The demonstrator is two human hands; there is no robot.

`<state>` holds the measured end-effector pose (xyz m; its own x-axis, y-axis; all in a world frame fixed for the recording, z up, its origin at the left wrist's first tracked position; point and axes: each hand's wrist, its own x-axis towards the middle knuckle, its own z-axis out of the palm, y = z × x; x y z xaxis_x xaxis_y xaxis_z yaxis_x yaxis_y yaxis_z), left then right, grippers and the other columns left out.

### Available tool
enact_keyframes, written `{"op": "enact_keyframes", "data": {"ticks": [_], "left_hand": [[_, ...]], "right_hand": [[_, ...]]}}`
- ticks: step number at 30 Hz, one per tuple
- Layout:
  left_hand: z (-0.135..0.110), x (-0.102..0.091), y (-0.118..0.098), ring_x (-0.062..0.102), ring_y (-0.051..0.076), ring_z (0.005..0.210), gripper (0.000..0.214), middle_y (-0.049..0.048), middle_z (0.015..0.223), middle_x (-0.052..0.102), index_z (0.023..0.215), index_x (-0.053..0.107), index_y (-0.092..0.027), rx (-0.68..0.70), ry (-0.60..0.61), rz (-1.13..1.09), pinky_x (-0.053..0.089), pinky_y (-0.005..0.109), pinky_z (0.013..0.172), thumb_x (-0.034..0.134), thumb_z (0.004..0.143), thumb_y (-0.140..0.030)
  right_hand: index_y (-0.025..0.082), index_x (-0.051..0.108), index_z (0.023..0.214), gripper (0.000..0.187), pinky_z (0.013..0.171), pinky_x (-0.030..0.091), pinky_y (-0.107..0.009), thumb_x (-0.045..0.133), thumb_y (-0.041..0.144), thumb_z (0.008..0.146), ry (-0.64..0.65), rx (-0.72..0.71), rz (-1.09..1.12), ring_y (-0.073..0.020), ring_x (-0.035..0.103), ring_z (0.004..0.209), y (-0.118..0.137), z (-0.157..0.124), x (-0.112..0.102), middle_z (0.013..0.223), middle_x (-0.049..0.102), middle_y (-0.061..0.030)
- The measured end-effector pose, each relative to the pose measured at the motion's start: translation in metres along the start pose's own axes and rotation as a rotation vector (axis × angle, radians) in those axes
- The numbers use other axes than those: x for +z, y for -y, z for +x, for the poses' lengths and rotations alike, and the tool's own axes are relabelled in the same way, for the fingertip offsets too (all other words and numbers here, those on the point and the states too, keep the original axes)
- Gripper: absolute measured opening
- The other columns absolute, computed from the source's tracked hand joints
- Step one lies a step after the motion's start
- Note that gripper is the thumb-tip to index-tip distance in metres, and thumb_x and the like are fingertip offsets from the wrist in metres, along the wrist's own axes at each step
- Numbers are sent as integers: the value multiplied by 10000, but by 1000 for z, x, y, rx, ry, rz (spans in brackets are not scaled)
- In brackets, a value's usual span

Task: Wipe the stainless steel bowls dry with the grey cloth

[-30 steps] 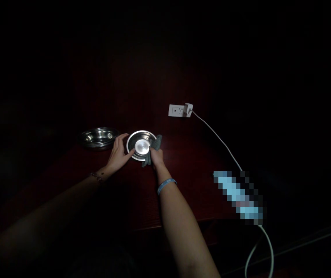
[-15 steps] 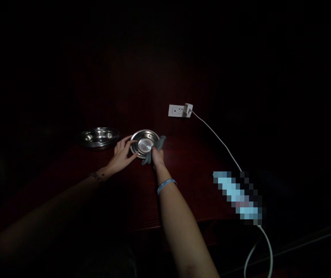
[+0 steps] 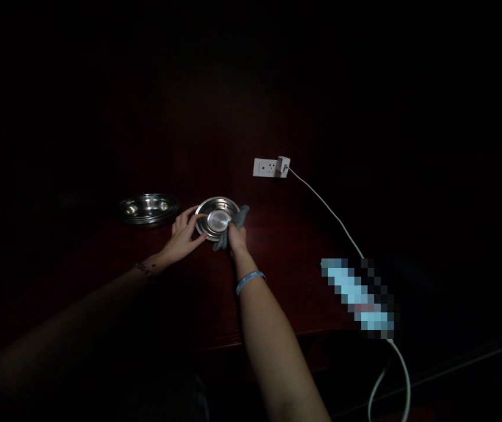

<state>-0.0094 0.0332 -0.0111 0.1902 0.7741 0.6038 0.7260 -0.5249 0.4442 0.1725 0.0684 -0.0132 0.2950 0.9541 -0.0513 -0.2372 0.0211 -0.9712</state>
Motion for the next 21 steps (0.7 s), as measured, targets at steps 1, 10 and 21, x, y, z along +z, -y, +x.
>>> {"op": "enact_keyframes", "data": {"ticks": [1,10,21], "left_hand": [[0,0,0,412,400,1543,511,172,1645,465,1421,583,-273,2,2,1,370,642,1261,678,926,-353],[-1,-2,-1,404,400,1536,536,157,1644,461,1433,586,-288,20,12,9,370,637,1257,682,911,-357],[-1,-6,-5,406,399,1512,497,156,1665,461,1413,614,-280,62,33,50,364,640,1246,668,922,-328]], "right_hand": [[128,768,1075,229,855,650,-279,691,207,874,-1,-1,-4,-195,792,870,0,0,0,863,823,-60],[162,777,1011,199,795,642,-246,710,207,829,-5,13,37,-179,783,816,0,-1,1,765,800,-11],[182,779,1019,211,777,633,-232,688,218,832,27,-26,-20,-155,761,748,-3,1,-2,674,747,25]]}}
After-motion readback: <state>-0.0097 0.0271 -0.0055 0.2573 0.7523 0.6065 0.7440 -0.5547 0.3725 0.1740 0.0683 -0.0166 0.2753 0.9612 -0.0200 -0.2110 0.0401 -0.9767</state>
